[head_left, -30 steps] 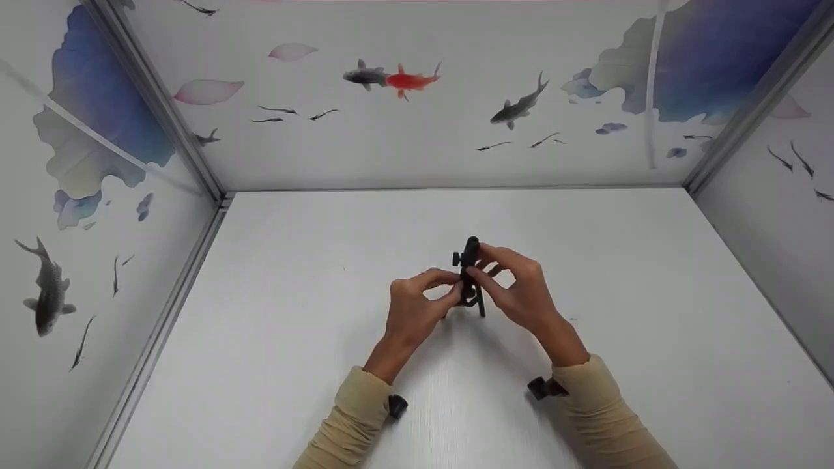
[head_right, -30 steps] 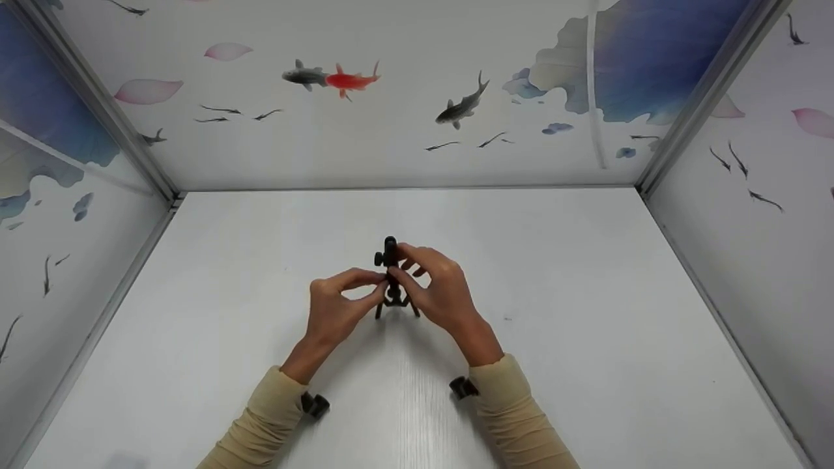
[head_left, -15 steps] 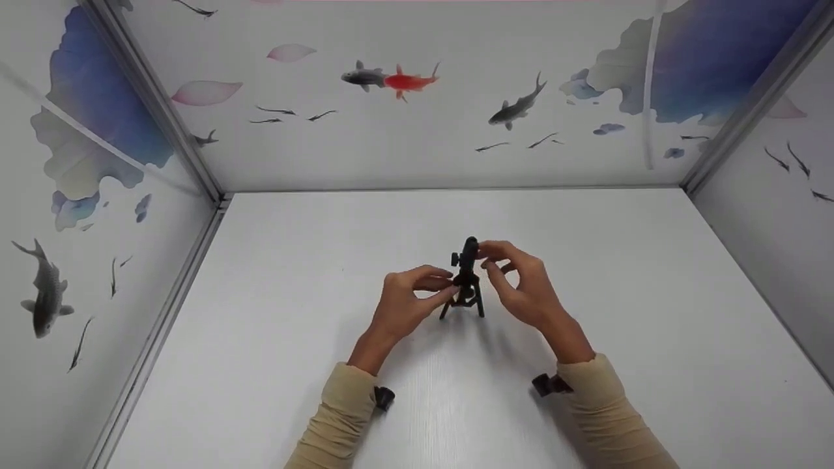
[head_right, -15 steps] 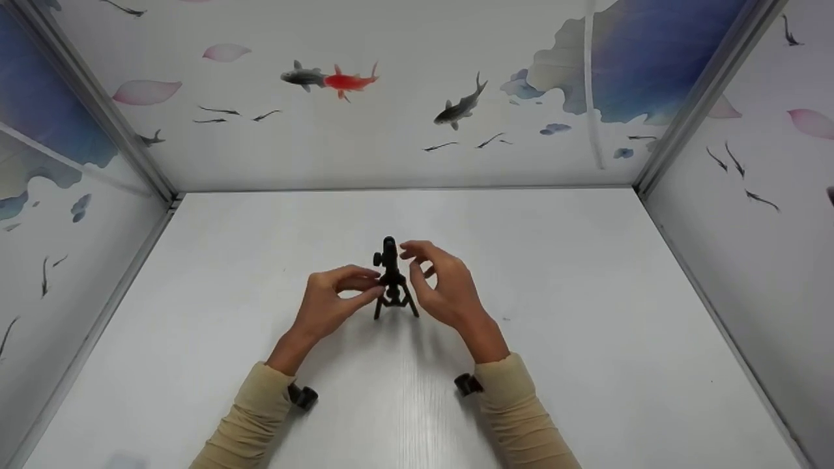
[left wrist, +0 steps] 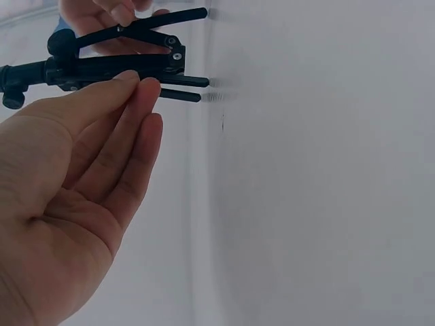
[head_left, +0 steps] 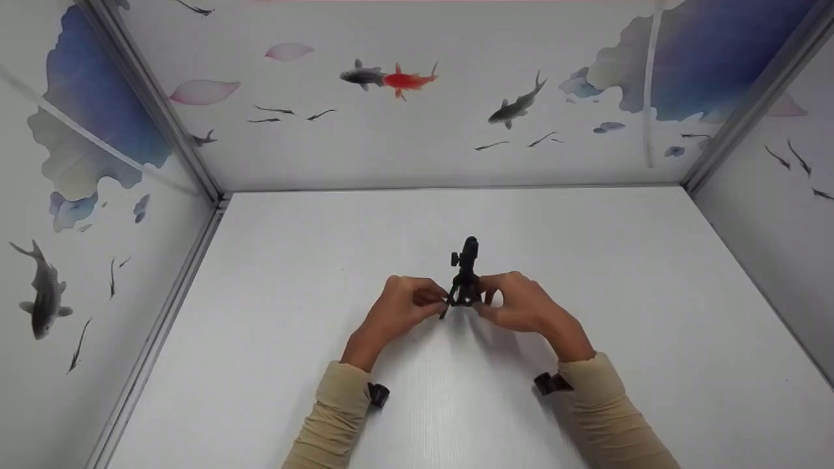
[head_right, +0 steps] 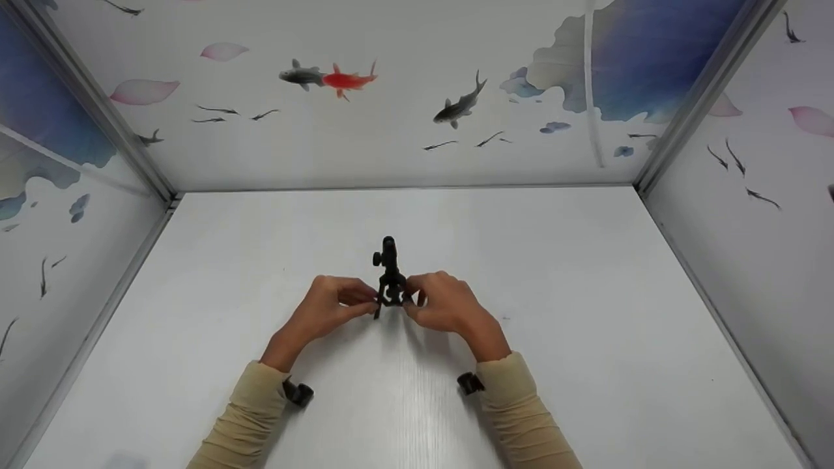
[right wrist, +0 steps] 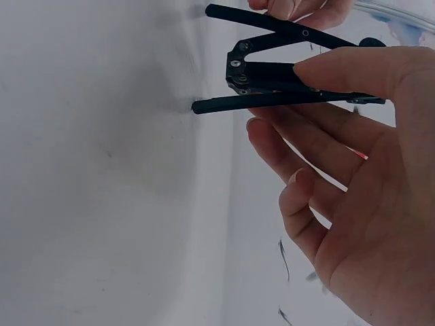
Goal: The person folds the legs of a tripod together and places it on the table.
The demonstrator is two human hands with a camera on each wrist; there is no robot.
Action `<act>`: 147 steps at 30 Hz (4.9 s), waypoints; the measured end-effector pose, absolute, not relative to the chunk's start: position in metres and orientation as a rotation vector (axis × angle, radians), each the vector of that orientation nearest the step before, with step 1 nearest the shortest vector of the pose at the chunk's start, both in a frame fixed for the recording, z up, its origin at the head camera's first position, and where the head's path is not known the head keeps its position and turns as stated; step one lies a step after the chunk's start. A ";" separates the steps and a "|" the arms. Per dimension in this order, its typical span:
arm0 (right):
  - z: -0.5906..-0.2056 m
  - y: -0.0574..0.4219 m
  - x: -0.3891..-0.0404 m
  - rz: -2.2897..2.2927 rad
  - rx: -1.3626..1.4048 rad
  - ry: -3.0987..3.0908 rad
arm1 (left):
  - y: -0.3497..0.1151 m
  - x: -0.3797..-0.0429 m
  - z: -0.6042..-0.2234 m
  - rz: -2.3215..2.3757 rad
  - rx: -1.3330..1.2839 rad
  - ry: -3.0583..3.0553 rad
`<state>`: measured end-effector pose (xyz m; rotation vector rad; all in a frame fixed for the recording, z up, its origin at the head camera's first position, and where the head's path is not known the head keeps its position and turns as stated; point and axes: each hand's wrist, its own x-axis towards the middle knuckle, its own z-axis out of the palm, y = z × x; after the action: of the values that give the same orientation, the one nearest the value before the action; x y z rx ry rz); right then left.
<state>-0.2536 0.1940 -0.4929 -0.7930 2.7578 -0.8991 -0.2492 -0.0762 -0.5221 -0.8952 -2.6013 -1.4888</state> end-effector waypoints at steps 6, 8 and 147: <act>-0.496 0.192 -0.254 -0.901 -0.802 2.750 | -0.072 -0.248 -0.523 -1.454 -0.882 -2.581; -0.495 0.191 -0.254 -0.903 -0.803 2.747 | -0.070 -0.248 -0.523 -1.445 -0.877 -2.570; -0.510 0.201 -0.265 -0.845 -1.070 3.084 | -0.052 -0.241 -0.514 -1.267 -0.864 -2.685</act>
<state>-0.2648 0.2013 -0.5099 -1.0703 3.0843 -0.8449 -0.2411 -0.0524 -0.5138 -0.8637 -2.6848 -1.2675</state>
